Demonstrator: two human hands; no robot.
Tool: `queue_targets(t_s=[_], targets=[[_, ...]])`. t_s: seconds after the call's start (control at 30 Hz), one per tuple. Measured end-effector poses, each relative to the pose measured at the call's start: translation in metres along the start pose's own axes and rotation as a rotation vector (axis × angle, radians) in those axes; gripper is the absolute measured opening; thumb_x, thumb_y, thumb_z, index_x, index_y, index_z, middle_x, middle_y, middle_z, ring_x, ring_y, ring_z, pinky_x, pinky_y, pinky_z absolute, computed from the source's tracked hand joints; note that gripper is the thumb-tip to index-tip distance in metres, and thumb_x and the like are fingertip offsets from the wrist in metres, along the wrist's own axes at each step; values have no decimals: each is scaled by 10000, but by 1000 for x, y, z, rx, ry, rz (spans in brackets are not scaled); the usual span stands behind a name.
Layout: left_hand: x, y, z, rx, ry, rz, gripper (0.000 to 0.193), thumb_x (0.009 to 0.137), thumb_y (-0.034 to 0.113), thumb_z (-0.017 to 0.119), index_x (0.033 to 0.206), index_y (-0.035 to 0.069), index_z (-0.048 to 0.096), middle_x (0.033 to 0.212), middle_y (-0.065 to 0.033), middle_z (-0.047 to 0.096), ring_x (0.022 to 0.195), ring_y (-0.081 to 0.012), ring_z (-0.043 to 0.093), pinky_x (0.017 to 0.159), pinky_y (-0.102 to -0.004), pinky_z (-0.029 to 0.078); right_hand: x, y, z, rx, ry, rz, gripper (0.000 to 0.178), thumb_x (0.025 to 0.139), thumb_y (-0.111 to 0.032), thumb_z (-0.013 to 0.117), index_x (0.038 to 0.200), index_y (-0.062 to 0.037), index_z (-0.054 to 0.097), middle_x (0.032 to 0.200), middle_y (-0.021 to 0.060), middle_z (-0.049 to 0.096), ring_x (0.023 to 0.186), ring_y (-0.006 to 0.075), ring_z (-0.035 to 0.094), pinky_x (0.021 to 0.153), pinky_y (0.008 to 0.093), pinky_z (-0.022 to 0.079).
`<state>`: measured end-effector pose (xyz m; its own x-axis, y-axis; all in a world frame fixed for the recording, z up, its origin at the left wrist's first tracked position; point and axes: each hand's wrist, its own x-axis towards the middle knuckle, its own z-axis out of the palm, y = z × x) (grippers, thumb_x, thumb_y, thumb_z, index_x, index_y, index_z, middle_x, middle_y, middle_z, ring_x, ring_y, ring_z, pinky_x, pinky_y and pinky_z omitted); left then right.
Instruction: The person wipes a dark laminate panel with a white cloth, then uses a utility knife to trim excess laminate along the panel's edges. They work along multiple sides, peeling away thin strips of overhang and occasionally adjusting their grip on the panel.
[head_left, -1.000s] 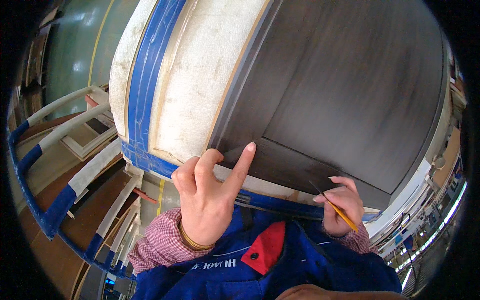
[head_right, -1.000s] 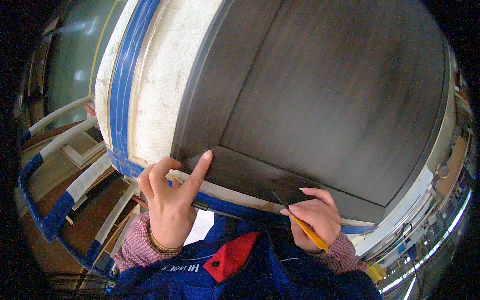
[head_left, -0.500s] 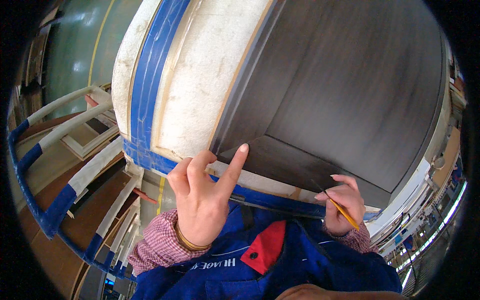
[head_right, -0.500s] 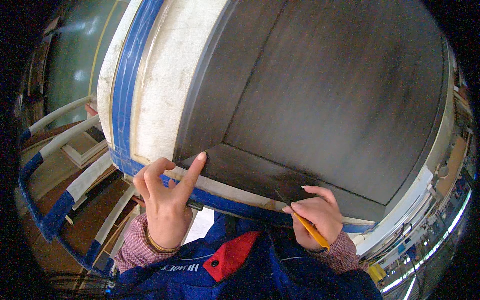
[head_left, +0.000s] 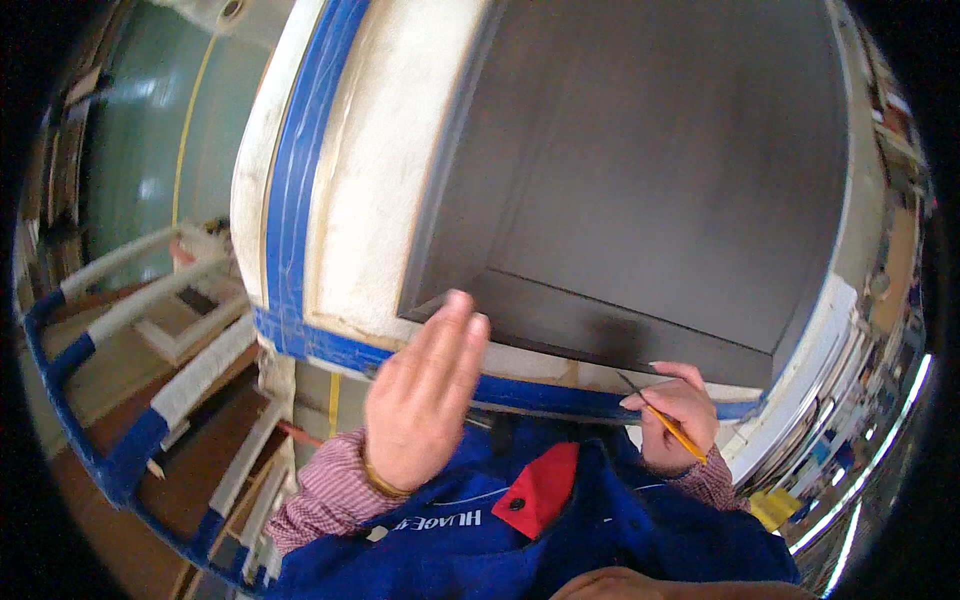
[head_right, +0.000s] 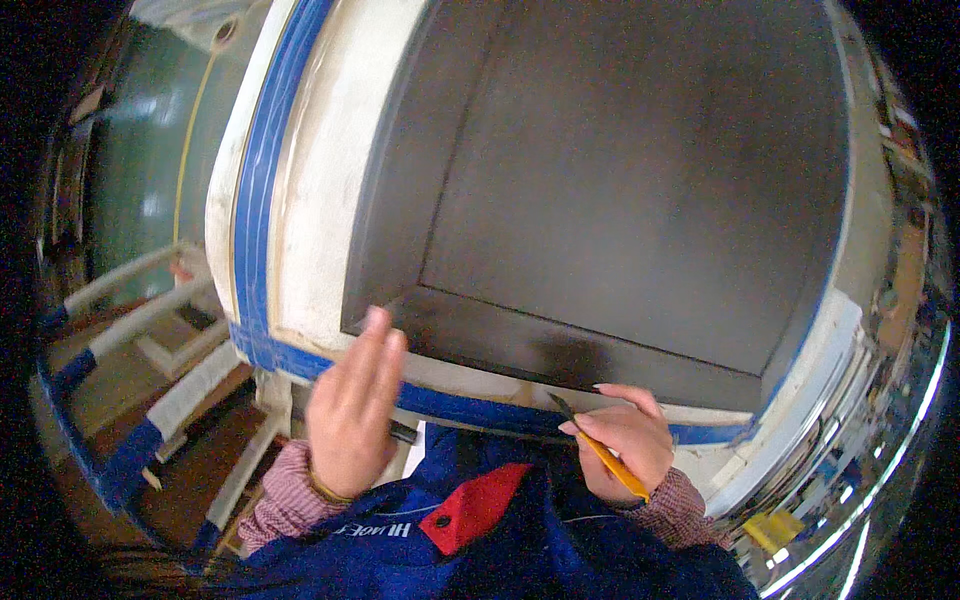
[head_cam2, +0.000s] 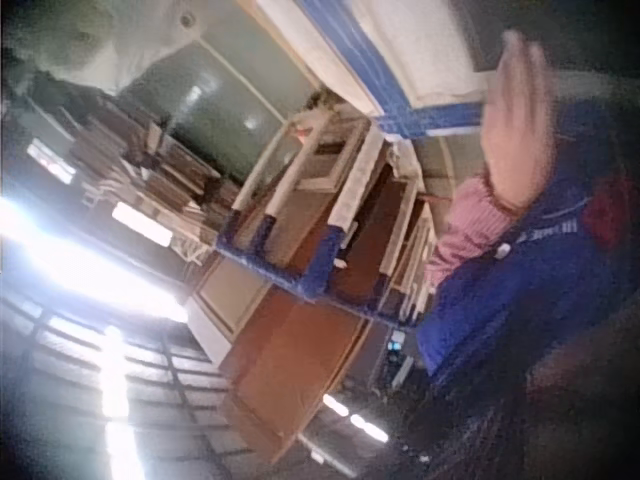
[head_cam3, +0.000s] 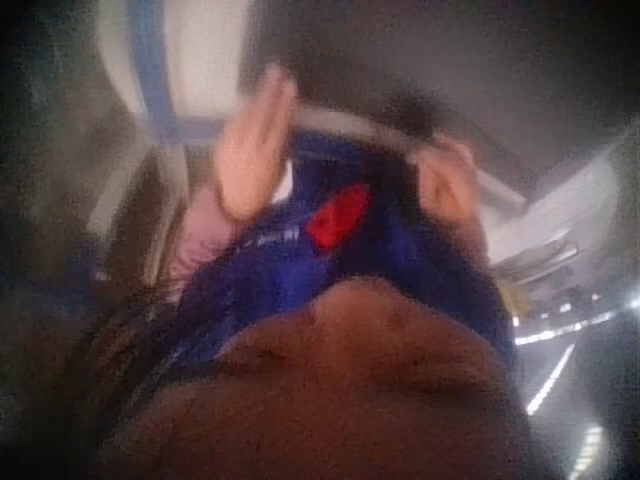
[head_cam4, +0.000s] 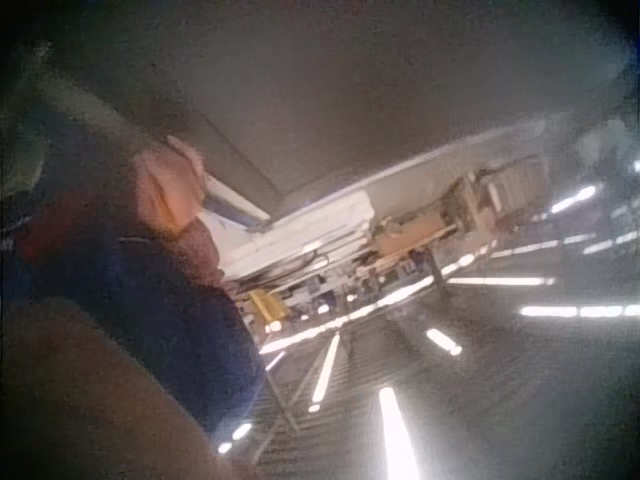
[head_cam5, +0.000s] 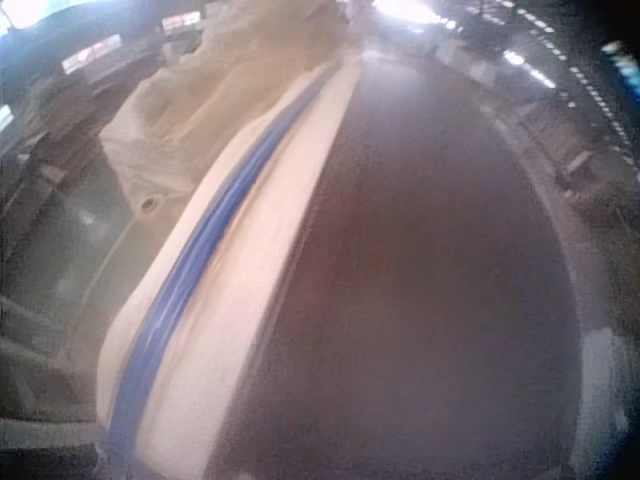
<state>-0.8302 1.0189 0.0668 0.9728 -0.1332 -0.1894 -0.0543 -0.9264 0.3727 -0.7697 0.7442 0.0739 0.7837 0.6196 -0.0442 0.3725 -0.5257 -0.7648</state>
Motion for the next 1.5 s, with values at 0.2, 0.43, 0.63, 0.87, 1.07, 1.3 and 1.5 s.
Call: queue_targets(t_s=[0.2, 0.43, 0.63, 0.87, 1.07, 1.3, 1.5], targets=[[-1, -1, 31, 102, -46, -13, 552, 807, -41, 413, 1353, -78, 340, 1434, -242, 329, 1365, -335, 293, 1137, -448, 203, -46, -18, -16, -15, 266, 18, 215, 705, -20, 727, 907, -69, 673, 801, 47, 686, 709, 181, 656, 840, 391, 496], [-38, 24, 10, 287, 178, -142, 569, 955, 429, 438, 1411, 111, 317, 1273, -200, 524, 1012, -366, 573, 756, -424, 518, -111, -29, -46, -65, 481, -103, 230, 739, 0, 702, 966, -25, 676, 832, 77, 687, 713, 203, 651, 800, 366, 521], [-10, 181, 3, -638, 335, 112, 147, 925, 53, 511, 1030, -3, 598, 751, -108, 682, 539, -112, 576, 493, -247, 439, -212, -14, -102, -70, 630, -191, 197, 797, -71, 664, 991, -40, 679, 835, 76, 686, 727, 223, 648, 742, 348, 522], [-37, 412, -2, -1646, -333, 681, 181, 844, 134, 686, 819, 14, 553, 659, -87, 603, 501, -139, 531, 491, -237, 401, -401, 42, -145, -350, 837, 11, 253, 842, -98, 582, 1080, -51, 654, 711, -3, 682, 609, 204, 634, 584, 316, 507], [-71, 577, -11, -1918, -687, 1079, 1078, 571, 467, 850, 1424, 113, 292, 1164, -140, 447, 757, -174, 524, 572, -279, 439, -505, 24, -190, -292, 1242, 80, 310, 827, -54, 586, 1135, -60, 622, 676, 49, 673, 559, 189, 617, 531, 306, 470], [-66, 703, -1, -1839, -1233, 1353, 1273, 484, 483, 886, 1477, 171, 152, 1324, -255, 344, 825, -215, 546, 678, -281, 438, -545, 29, -205, -302, 1281, 278, 263, 882, -31, 512, 1125, -26, 612, 658, 59, 670, 574, 186, 632, 565, 295, 474], [-26, 737, 29, -1890, -1260, 1267, 1339, 433, 445, 912, 1477, 173, 117, 1375, -312, 274, 843, -219, 533, 725, -276, 423, -577, 93, -209, -269, 1352, 415, 258, 884, -24, 494, 1116, -20, 608, 651, 66, 668, 583, 197, 637, 582, 295, 475]])
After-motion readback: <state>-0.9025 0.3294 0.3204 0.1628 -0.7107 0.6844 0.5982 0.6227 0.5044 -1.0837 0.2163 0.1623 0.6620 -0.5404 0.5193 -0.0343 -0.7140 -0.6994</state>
